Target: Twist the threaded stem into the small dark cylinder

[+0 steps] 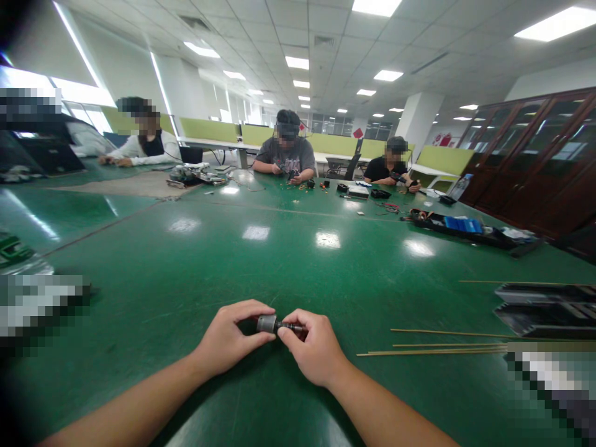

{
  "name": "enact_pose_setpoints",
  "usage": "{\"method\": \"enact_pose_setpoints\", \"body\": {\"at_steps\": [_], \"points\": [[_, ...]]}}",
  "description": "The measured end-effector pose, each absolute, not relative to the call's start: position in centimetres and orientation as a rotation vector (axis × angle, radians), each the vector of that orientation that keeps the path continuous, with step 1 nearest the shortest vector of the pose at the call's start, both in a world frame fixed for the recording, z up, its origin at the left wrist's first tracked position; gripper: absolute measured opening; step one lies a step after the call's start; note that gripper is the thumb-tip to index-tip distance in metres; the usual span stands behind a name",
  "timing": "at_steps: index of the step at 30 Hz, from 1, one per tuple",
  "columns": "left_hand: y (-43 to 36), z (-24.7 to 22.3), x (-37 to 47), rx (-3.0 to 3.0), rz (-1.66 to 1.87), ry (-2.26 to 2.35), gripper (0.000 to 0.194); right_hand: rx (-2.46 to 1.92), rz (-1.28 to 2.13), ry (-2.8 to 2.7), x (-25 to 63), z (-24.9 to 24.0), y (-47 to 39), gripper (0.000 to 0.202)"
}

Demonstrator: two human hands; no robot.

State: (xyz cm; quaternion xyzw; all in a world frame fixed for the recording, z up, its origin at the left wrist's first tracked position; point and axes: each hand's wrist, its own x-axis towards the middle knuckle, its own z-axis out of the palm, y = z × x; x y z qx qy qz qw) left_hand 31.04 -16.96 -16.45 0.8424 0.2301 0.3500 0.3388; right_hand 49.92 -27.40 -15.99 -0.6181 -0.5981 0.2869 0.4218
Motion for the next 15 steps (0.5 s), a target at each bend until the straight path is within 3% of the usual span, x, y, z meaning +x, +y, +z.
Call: {"method": "enact_pose_setpoints", "body": {"at_steps": [15], "points": [[-16.96,-16.49,31.02,2.192,0.908,0.608,0.033,-1.531,0.728,-1.489,49.99,-15.95,-27.37,0.012]]}}
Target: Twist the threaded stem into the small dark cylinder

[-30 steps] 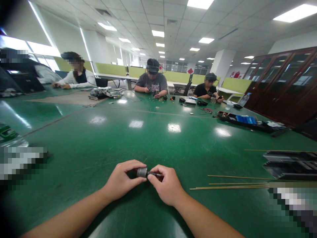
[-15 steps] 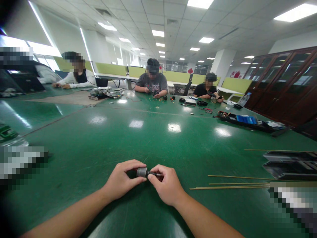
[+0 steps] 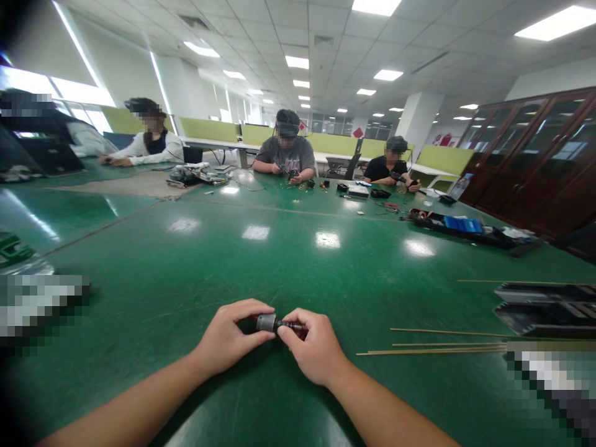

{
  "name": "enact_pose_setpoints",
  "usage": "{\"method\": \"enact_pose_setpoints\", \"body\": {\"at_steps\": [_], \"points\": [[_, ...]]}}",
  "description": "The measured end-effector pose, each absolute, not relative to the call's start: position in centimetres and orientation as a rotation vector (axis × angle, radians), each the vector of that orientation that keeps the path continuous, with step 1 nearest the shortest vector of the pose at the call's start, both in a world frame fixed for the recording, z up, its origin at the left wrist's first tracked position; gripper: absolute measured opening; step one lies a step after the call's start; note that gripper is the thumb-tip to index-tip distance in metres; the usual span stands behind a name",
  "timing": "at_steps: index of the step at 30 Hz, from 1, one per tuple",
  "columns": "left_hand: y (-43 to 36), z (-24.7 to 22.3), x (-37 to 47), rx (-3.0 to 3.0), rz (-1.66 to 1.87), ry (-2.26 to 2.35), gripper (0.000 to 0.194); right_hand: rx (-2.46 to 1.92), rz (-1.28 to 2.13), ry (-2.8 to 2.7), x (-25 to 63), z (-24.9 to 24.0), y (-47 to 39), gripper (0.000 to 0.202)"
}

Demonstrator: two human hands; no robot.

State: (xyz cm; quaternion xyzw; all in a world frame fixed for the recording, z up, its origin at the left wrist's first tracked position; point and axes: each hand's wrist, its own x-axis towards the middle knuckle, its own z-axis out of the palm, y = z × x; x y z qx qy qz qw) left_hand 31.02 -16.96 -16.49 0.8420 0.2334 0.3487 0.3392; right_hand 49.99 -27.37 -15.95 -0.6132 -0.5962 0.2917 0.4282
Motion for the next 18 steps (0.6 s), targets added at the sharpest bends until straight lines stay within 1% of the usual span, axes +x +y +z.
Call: {"method": "enact_pose_setpoints", "body": {"at_steps": [18], "points": [[-16.89,-16.32,31.02,2.188,0.909,0.607,0.031,-1.542,0.711,-1.49,50.01,-16.05,-27.4,0.013]]}}
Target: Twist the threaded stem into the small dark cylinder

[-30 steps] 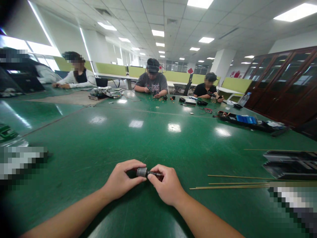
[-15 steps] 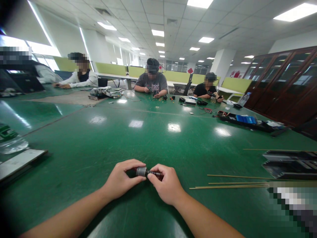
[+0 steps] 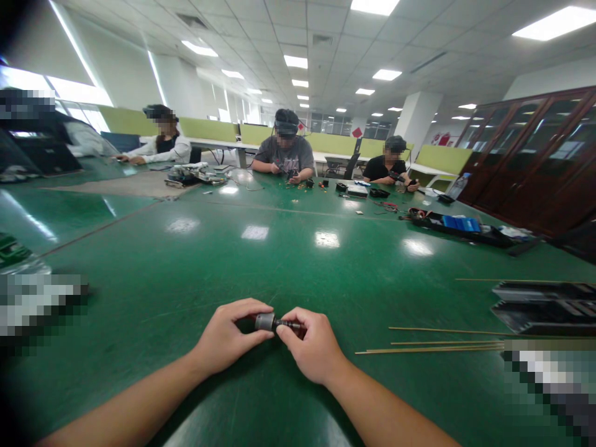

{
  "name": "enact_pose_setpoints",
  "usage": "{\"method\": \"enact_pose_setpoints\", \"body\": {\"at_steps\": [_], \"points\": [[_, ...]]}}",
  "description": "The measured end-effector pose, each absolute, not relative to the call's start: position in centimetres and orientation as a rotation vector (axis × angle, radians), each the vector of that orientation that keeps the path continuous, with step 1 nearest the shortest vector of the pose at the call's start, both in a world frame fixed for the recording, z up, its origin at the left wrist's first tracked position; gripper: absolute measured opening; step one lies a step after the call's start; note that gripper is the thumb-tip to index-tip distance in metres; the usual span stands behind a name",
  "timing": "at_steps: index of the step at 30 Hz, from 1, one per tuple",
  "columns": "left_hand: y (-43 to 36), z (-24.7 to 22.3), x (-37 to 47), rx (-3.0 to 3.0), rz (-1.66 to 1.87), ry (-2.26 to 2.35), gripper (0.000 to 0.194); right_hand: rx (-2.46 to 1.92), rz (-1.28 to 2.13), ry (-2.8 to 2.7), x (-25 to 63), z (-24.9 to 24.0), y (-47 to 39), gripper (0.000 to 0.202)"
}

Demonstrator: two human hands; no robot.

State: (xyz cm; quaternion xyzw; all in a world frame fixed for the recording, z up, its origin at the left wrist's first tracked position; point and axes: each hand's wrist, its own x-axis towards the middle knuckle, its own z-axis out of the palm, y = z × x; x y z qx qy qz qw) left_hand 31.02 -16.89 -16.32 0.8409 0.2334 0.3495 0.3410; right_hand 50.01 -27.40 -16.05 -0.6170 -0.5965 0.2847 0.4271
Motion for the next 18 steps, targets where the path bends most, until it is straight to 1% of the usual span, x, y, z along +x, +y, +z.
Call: {"method": "enact_pose_setpoints", "body": {"at_steps": [18], "points": [[-16.97,-16.13,31.0,2.192,0.917,0.615,0.031,-1.54,0.721,-1.45,49.71,-15.97,-27.4,0.014]]}}
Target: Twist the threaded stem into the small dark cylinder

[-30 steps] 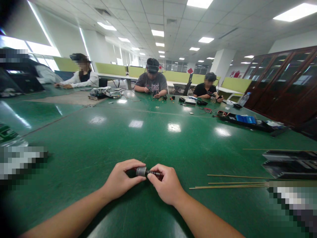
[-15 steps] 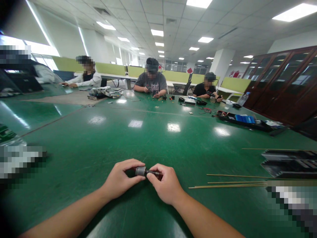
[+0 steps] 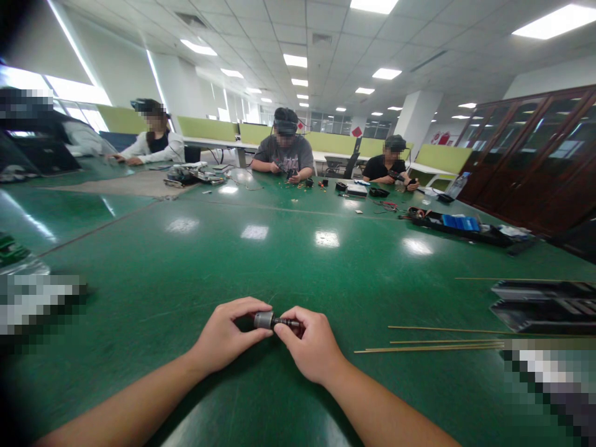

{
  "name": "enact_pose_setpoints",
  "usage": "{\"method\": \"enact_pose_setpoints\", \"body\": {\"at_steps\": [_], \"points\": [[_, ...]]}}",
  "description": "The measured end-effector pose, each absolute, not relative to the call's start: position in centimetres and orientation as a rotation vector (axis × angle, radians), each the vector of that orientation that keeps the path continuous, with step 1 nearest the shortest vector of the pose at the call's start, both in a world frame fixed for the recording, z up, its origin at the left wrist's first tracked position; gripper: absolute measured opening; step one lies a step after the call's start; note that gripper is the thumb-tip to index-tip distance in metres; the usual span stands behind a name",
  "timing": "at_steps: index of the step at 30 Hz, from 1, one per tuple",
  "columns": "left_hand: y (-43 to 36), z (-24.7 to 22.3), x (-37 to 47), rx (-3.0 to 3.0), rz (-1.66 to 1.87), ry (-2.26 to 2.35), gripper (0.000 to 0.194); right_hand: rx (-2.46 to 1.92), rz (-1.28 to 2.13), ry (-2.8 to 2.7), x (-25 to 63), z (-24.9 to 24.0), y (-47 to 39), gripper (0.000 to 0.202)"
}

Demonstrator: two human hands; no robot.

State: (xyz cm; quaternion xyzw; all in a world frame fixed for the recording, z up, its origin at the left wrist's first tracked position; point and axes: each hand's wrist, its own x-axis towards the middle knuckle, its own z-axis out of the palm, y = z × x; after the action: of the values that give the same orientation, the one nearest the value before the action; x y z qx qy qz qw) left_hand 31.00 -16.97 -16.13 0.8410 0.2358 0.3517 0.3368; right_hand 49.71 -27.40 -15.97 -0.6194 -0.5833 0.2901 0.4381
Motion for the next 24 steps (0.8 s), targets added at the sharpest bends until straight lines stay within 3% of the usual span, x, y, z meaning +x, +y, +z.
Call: {"method": "enact_pose_setpoints", "body": {"at_steps": [24], "points": [[-16.93,-16.24,31.02,2.181,0.929,0.618,0.031,-1.55,0.706,-1.461,49.8,-15.9,-27.42,0.016]]}}
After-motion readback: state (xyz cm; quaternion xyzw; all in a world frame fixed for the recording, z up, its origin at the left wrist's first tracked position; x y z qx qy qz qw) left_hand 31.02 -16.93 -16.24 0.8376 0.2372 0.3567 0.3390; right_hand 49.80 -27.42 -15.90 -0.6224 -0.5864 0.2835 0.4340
